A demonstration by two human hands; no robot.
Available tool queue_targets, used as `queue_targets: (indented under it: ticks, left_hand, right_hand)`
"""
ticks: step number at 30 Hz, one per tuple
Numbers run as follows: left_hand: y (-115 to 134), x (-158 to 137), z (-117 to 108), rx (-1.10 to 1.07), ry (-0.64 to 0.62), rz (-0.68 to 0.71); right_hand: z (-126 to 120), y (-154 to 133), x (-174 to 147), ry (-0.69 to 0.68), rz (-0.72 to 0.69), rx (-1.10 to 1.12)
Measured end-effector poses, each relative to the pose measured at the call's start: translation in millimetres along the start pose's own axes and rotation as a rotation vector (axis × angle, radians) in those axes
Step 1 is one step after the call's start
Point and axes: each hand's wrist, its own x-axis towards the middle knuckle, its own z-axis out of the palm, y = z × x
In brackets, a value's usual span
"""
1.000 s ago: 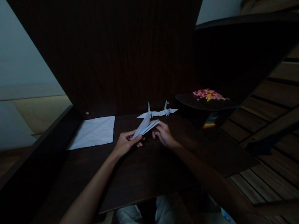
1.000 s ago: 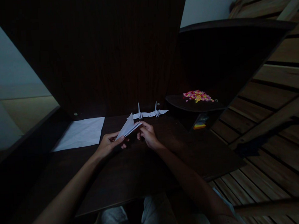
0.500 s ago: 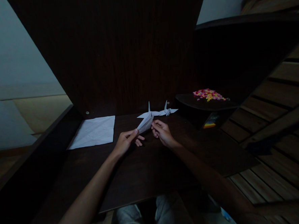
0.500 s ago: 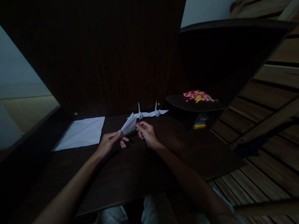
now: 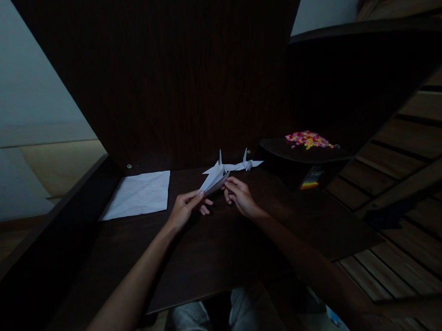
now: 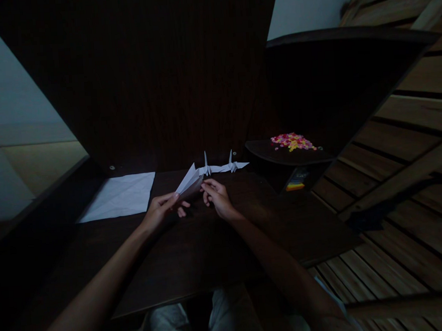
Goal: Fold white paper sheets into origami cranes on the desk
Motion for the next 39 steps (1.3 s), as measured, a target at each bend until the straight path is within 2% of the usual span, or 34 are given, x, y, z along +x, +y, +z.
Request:
queue_targets:
  ticks: [7,13,21,28,33,39]
  left_hand:
    - [3.6,-1.6,0.7,0.02,0.035,0.011]
    - [3.8,-2.7,0.8,0.032,0.095,-0.01]
    - [-1.4,2.8,-2.6,0.043,0.105,0.007]
    - [-3.8,6.2,-5.0,0.079,0.176,0.078]
    - [-3.2,5.6,-5.2,0.062,0.195,0.097]
    - [-5.0,6.8,-3.1,0.037,0.243,0.135]
  right_hand:
    - [-2.2,1.2,0.1,-0.046,0.012,0.032]
    - [0.5,-3.3,-0.6,0.002,0.092,-0.007]
    - [-0.2,0.3,-0.3,0.023,0.054,-0.06]
    - [-1.2,1.5,-1.6,-0.044,0.005,-0.085]
    - [1.6,-2.5,-4.7,-0.098,0.081,-0.03]
    - [1.2,-2.7,-4.3,-0.091,0.12,0.057]
